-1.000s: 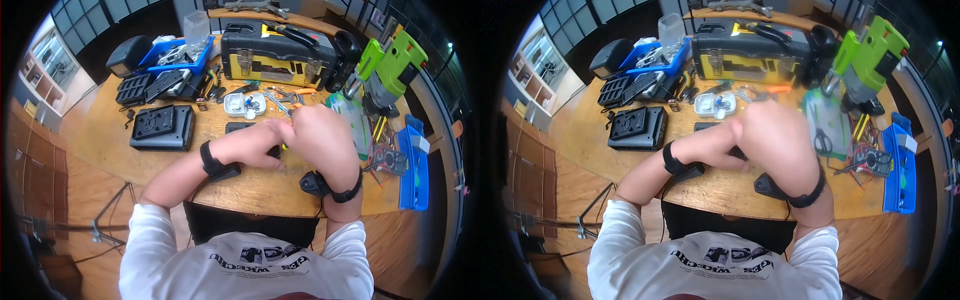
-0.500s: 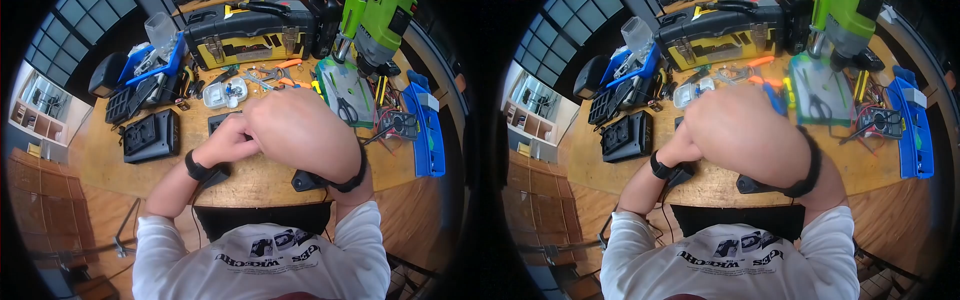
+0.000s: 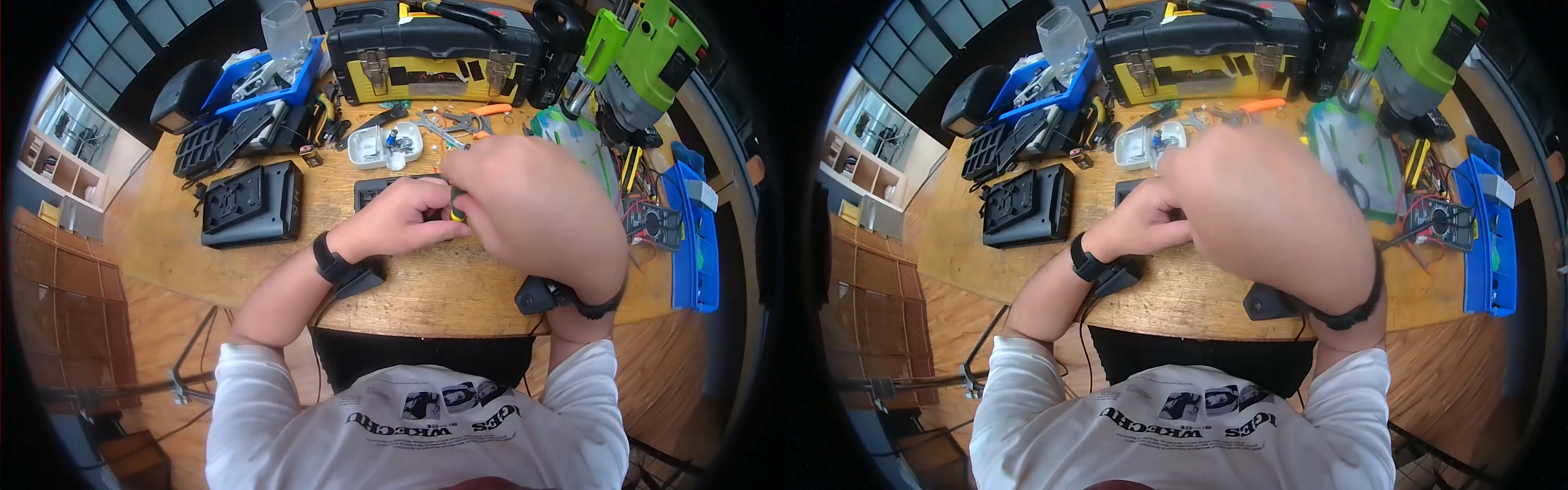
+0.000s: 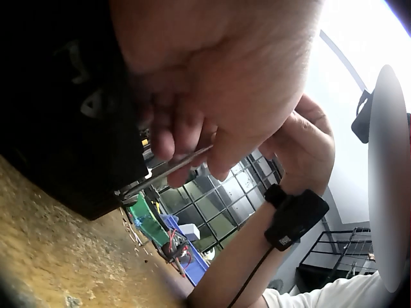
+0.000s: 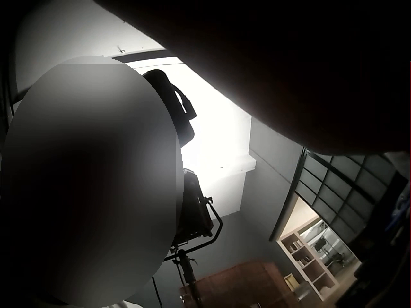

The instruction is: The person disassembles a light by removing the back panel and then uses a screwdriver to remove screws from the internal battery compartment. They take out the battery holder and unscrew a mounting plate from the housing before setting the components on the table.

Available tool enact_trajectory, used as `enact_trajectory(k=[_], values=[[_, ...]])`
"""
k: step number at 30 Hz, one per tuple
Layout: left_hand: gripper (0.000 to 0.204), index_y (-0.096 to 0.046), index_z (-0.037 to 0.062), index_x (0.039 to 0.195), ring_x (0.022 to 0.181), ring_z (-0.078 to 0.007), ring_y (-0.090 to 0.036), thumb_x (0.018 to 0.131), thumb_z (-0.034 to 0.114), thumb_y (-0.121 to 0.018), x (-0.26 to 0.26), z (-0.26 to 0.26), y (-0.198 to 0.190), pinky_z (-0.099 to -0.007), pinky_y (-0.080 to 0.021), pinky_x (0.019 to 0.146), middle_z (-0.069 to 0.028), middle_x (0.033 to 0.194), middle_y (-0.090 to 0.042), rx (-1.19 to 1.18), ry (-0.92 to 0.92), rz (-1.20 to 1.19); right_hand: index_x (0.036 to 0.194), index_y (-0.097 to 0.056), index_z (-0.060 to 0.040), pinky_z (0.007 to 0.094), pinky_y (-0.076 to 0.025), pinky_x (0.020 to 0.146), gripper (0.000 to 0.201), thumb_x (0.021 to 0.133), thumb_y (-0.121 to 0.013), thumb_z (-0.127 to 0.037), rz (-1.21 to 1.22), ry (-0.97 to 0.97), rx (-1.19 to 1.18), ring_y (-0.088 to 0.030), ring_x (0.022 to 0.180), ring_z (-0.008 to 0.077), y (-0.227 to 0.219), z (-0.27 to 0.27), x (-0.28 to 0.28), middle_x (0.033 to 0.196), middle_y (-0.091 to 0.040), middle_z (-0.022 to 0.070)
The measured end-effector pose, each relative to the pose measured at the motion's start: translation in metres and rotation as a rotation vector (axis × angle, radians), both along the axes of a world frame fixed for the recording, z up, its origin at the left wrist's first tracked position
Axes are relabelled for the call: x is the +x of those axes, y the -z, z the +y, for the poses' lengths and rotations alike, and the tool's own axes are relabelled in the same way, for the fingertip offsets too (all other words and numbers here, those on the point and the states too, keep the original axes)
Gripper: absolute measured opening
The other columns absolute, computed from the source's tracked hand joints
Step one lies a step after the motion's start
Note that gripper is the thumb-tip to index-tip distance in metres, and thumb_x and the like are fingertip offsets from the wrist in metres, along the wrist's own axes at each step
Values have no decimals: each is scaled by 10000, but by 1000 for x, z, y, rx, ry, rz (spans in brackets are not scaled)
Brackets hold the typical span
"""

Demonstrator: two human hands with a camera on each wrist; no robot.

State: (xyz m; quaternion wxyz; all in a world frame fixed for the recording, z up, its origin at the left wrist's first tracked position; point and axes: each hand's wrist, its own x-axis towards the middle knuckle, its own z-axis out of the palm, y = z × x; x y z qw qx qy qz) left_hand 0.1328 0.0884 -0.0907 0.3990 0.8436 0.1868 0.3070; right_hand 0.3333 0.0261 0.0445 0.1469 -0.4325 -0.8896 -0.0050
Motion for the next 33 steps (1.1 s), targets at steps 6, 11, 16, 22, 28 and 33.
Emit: enact_trajectory(k=[6, 11, 16, 22, 28, 33], values=[[167, -714, 21, 1006, 815, -267, -675, 917, 153, -763, 2, -3, 0, -370, -531, 748, -121, 910, -694, 45, 23, -77, 835, -677, -30, 503, -523, 662, 153, 818, -728, -173, 127, -6, 38, -675, 764, 406, -8, -12, -4, 762, -673, 187], [151, -708, 22, 1011, 796, -272, -662, 918, 136, -744, 4, -2, -8, -369, -526, 737, -125, 894, -690, 23, 29, 9, 860, -672, -28, 493, -526, 654, 207, 827, -736, -222, 74, -76, 153, -674, 745, 406, 2, -3, 1, 751, -671, 187], [152, -717, 29, 1035, 734, -230, -619, 921, 127, -742, 2, 2, -3, -358, -503, 687, -114, 839, -664, 8, 37, 30, 844, -668, -28, 497, -530, 655, 176, 827, -713, -198, 100, 3, 67, -674, 737, 412, -3, -9, -3, 748, -671, 183], [163, -738, 49, 1077, 682, -159, -559, 944, 143, -725, 2, 2, -7, -320, -483, 650, -81, 796, -630, -94, 27, 36, 871, -652, -16, 510, -535, 676, 203, 830, -723, -201, 73, -75, 90, -683, 758, 424, 6, -1, 3, 770, -674, 206], [150, -726, 41, 1047, 739, -202, -613, 937, 143, -731, 3, -1, -9, -357, -508, 699, -104, 832, -654, -39, 99, -69, 872, -654, -23, 510, -530, 659, 182, 829, -733, -181, 105, 23, 105, -677, 742, 420, -2, -11, 0, 773, -679, 207], [143, -712, 31, 1029, 786, -259, -649, 930, 133, -732, 2, 3, -5, -367, -520, 735, -120, 866, -668, 32, 42, 51, 860, -649, -22, 501, -525, 654, 187, 833, -736, -186, 94, -104, 96, -669, 741, 417, -5, -13, 0, 765, -669, 204]])
